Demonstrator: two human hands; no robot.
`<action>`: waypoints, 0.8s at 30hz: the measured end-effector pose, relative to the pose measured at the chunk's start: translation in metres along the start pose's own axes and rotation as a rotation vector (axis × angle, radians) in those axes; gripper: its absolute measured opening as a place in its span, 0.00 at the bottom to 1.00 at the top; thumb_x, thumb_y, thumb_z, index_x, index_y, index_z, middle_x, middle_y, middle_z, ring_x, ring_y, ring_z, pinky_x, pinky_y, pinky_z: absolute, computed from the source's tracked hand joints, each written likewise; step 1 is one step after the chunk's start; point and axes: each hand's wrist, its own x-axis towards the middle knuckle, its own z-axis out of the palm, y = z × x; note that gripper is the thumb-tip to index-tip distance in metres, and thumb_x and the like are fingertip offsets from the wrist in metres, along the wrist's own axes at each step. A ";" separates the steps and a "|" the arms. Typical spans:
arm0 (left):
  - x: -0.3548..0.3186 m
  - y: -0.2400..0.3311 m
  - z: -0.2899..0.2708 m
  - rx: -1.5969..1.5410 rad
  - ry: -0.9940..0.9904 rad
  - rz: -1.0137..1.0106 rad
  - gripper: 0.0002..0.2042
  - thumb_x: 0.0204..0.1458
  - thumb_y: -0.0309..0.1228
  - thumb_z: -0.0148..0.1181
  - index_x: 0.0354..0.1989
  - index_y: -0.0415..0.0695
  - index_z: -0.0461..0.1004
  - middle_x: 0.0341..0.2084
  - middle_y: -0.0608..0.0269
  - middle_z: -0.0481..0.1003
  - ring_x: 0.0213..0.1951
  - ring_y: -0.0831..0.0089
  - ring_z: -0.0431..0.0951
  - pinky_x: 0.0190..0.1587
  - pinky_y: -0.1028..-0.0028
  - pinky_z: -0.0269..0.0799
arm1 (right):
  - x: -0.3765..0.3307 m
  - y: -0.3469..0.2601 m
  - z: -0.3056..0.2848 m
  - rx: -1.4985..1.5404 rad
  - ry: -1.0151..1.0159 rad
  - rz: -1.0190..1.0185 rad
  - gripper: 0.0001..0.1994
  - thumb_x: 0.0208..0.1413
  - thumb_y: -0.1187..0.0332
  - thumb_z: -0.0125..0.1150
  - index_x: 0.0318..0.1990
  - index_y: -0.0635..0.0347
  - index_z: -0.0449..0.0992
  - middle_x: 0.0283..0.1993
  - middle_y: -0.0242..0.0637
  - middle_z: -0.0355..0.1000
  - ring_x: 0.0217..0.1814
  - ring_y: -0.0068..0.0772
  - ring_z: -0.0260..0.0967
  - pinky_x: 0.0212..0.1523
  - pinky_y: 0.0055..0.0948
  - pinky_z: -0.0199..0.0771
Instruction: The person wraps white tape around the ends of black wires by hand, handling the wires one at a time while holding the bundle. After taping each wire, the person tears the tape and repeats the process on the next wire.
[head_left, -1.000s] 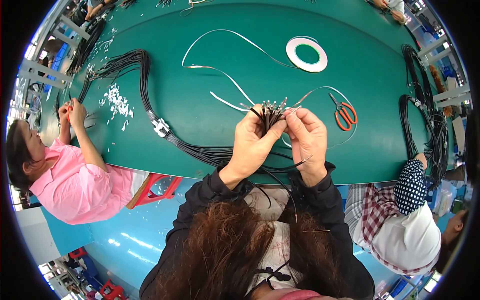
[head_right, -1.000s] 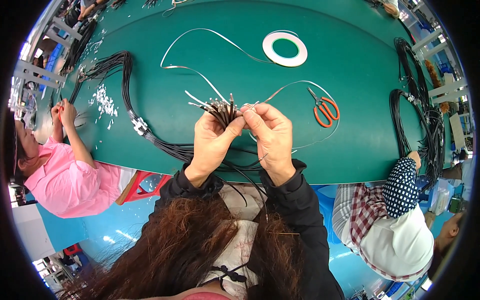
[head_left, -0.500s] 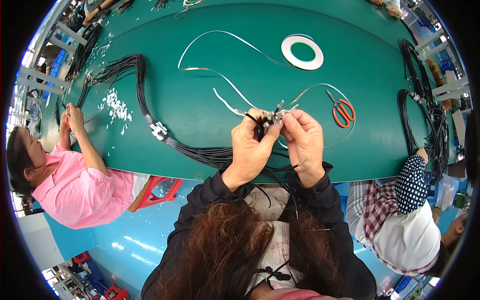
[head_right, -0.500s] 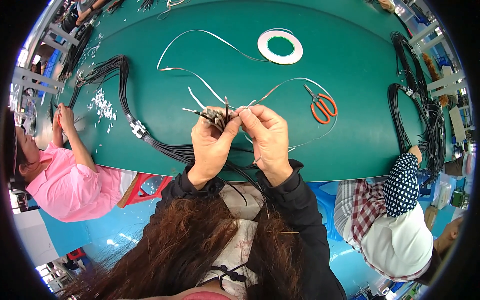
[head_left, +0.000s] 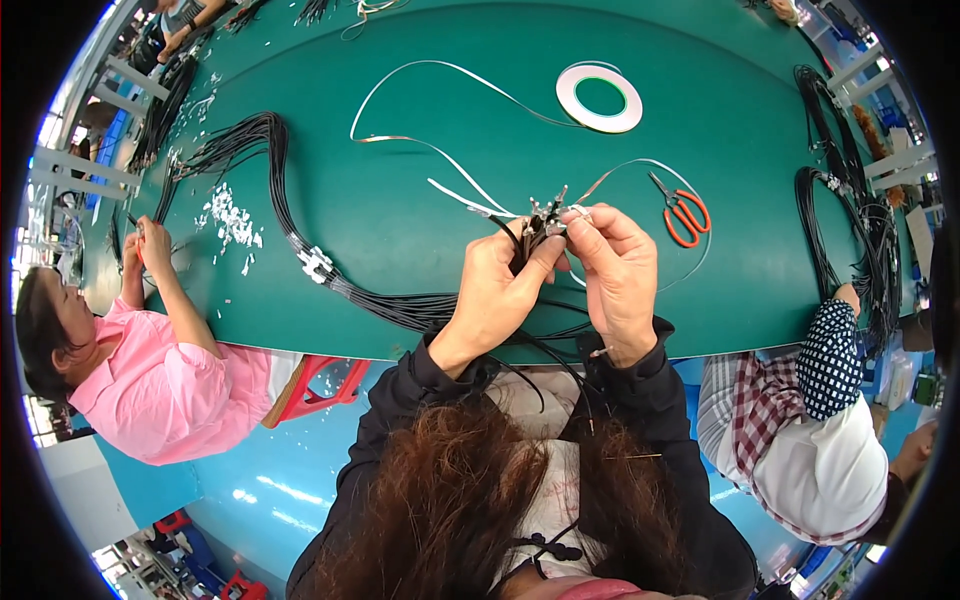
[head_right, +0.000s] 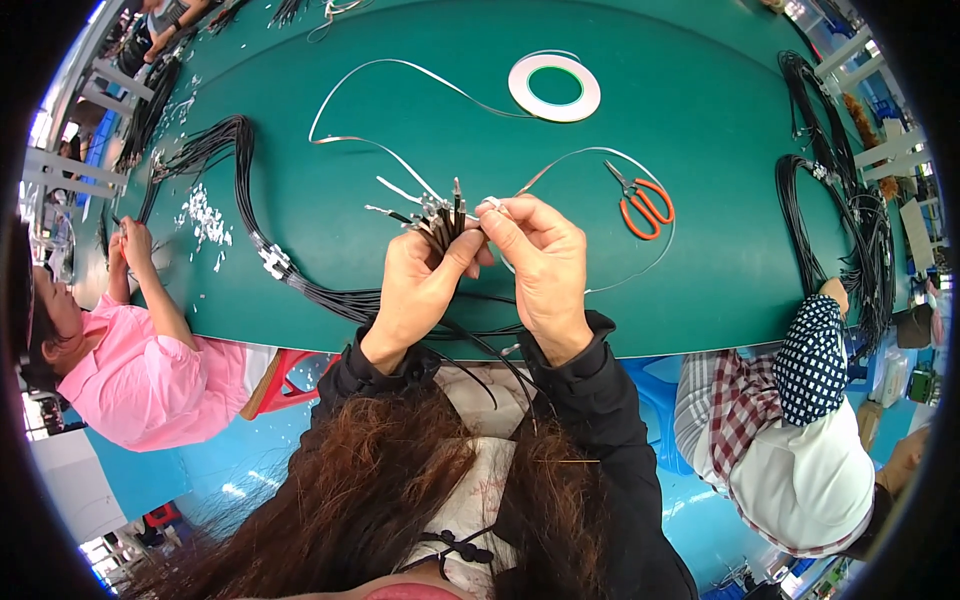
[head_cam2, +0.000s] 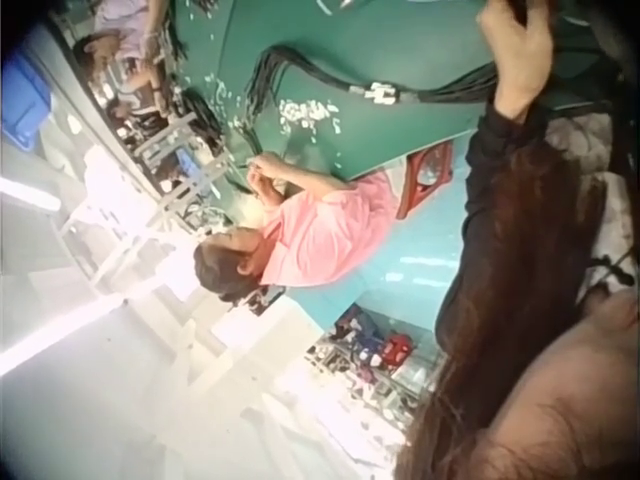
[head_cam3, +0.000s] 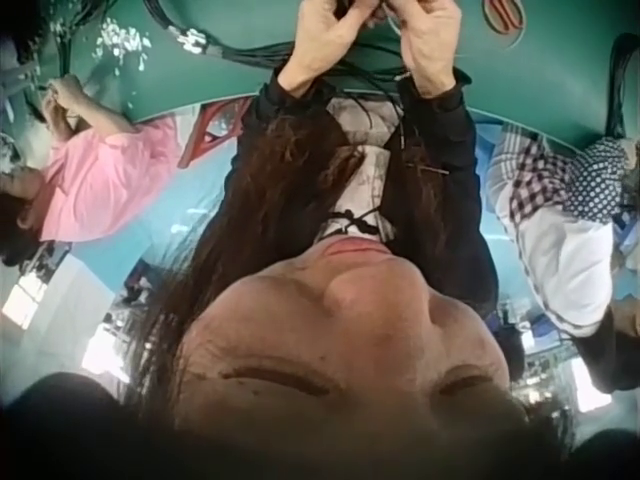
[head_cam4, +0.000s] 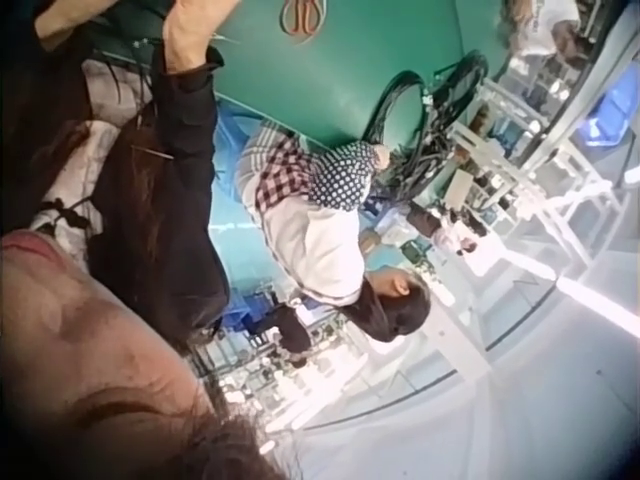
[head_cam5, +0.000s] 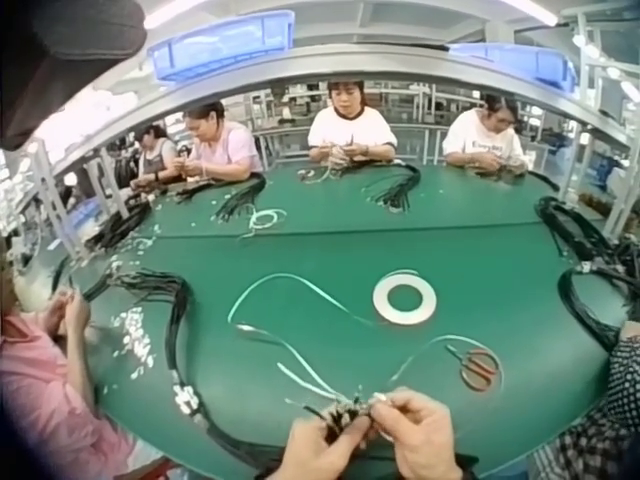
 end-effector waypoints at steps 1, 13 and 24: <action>-0.001 -0.001 -0.001 0.013 0.004 0.006 0.05 0.51 0.23 0.56 0.36 0.36 0.73 0.22 0.69 0.73 0.24 0.87 0.67 0.26 0.84 0.63 | -0.001 0.001 0.001 0.001 0.001 0.000 0.05 0.53 0.76 0.57 0.36 0.67 0.74 0.34 0.32 0.71 0.34 0.20 0.66 0.34 0.19 0.66; -0.008 -0.012 0.008 0.057 0.107 0.158 0.05 0.52 0.24 0.56 0.33 0.35 0.72 0.22 0.68 0.73 0.24 0.88 0.67 0.25 0.84 0.63 | -0.008 0.006 -0.001 -0.029 0.095 -0.059 0.06 0.53 0.76 0.56 0.37 0.68 0.74 0.37 0.32 0.70 0.35 0.20 0.66 0.35 0.19 0.66; -0.006 0.007 -0.006 -0.131 0.092 0.077 0.05 0.52 0.23 0.56 0.36 0.36 0.72 0.27 0.66 0.73 0.29 0.83 0.70 0.30 0.84 0.65 | -0.018 0.004 -0.010 -0.552 -0.032 -0.310 0.06 0.55 0.79 0.51 0.39 0.70 0.73 0.35 0.37 0.71 0.34 0.24 0.68 0.34 0.21 0.69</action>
